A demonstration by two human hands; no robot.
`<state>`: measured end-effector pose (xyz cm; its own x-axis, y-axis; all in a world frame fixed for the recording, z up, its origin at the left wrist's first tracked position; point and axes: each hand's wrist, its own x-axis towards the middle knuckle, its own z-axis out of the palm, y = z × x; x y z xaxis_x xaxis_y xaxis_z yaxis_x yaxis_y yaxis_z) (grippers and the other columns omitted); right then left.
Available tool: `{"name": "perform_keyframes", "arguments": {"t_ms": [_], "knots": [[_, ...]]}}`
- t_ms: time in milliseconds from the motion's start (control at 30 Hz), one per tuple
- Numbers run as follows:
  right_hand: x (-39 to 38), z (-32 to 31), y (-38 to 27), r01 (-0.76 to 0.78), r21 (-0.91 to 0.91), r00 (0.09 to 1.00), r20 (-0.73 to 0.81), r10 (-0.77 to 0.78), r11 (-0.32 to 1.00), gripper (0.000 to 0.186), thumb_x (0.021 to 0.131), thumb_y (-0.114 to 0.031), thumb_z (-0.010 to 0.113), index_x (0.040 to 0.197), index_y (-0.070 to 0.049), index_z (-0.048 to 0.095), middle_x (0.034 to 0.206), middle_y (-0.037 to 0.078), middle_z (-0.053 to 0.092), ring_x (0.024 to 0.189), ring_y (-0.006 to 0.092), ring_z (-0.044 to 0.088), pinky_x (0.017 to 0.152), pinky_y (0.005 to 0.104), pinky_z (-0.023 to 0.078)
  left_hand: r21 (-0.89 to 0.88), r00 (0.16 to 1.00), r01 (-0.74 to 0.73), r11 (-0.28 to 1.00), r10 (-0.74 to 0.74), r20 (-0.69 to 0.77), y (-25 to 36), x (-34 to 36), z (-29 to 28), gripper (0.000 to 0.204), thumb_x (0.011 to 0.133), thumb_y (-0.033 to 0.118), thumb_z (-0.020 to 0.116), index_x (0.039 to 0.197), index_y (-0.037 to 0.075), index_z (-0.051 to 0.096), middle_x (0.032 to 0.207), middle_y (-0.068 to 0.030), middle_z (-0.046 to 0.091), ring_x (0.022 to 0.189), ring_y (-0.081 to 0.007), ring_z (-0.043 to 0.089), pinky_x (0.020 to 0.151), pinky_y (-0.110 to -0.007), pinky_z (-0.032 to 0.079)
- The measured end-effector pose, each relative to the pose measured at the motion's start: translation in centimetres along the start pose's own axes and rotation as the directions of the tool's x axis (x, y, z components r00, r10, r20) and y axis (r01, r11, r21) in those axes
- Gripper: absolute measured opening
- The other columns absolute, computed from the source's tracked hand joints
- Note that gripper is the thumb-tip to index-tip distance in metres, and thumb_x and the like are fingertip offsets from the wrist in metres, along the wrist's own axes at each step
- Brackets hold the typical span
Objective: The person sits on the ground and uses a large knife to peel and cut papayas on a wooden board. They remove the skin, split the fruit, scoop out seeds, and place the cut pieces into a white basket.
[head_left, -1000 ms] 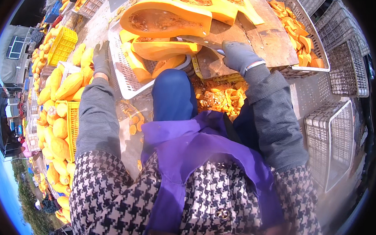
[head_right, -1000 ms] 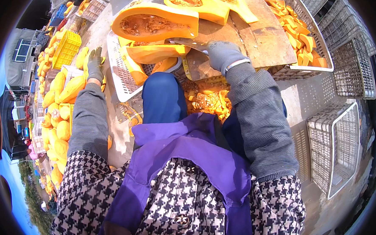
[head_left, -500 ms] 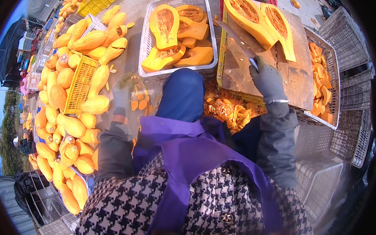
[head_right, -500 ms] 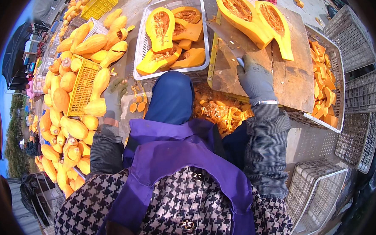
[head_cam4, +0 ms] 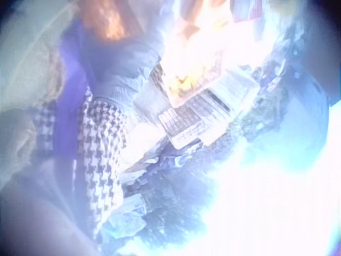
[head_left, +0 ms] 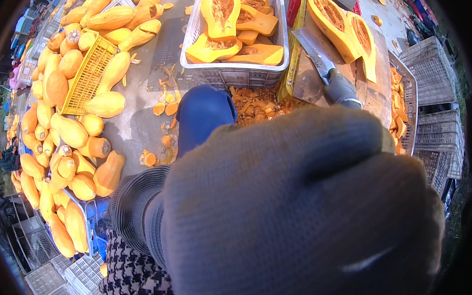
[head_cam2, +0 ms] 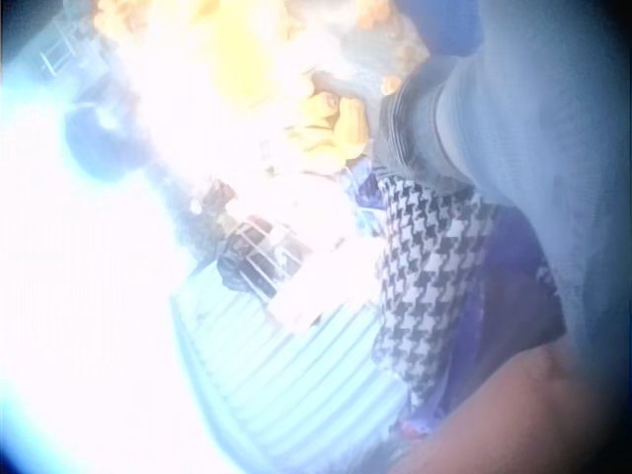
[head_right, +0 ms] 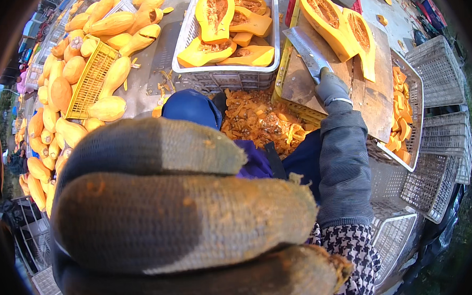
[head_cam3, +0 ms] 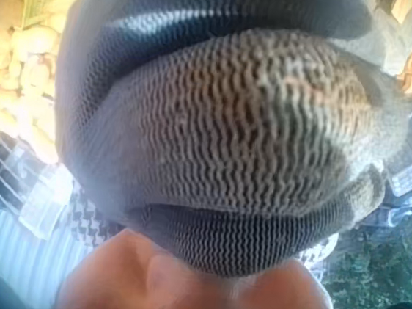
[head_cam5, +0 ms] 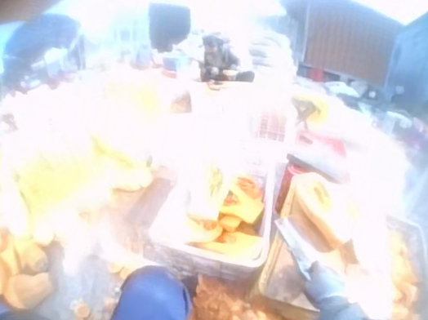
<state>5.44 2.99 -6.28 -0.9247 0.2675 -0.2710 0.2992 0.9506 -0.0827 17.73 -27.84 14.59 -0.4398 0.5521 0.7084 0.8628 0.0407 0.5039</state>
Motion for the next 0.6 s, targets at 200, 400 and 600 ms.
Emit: {"name": "perform_keyframes", "arguments": {"t_ms": [200, 400, 600], "knots": [[0.2, 0.9, -0.6, 0.000, -0.024, 1.000, -0.020, 0.000, 1.000, 0.039, 0.079, -0.014, 0.060, 0.116, -0.002, 0.053, 0.111, 0.025, 0.062, 0.107, 0.0385, 0.060, 0.090, 0.0436, 0.047, 0.131, 0.997, -0.075, 0.989, 0.077, -0.009, 1.4, -2.9, -2.6, 0.018, 0.078, 0.006, 0.058, 0.096, 0.002, 0.059, 0.088, -0.0064, 0.062, 0.081, -0.0197, 0.062, 0.067, -0.033, 0.048], [1.5, 3.1, -0.5, -0.075, -0.108, 0.995, -0.080, 0.067, 0.991, 0.041, 0.080, -0.011, 0.055, 0.119, -0.001, 0.051, 0.109, 0.028, 0.062, 0.105, 0.0404, 0.060, 0.091, 0.0449, 0.047, 0.264, 0.988, -0.073, 0.962, 0.106, -0.113, 2.2, -6.1, -4.8, 0.016, 0.074, 0.010, 0.061, 0.089, 0.004, 0.060, 0.081, -0.0065, 0.061, 0.074, -0.0221, 0.063, 0.060, -0.036, 0.048], [5.5, 5.6, 3.6, 0.078, -0.170, 0.990, -0.102, -0.096, 0.982, 0.046, 0.079, -0.012, 0.054, 0.124, -0.001, 0.049, 0.109, 0.029, 0.061, 0.104, 0.0427, 0.059, 0.091, 0.0467, 0.045, 0.327, 0.929, 0.289, 0.899, -0.181, -0.324, 0.8, -11.3, -6.3, 0.015, 0.070, 0.013, 0.064, 0.082, 0.005, 0.060, 0.073, -0.0066, 0.060, 0.067, -0.0245, 0.063, 0.054, -0.039, 0.048]]}}
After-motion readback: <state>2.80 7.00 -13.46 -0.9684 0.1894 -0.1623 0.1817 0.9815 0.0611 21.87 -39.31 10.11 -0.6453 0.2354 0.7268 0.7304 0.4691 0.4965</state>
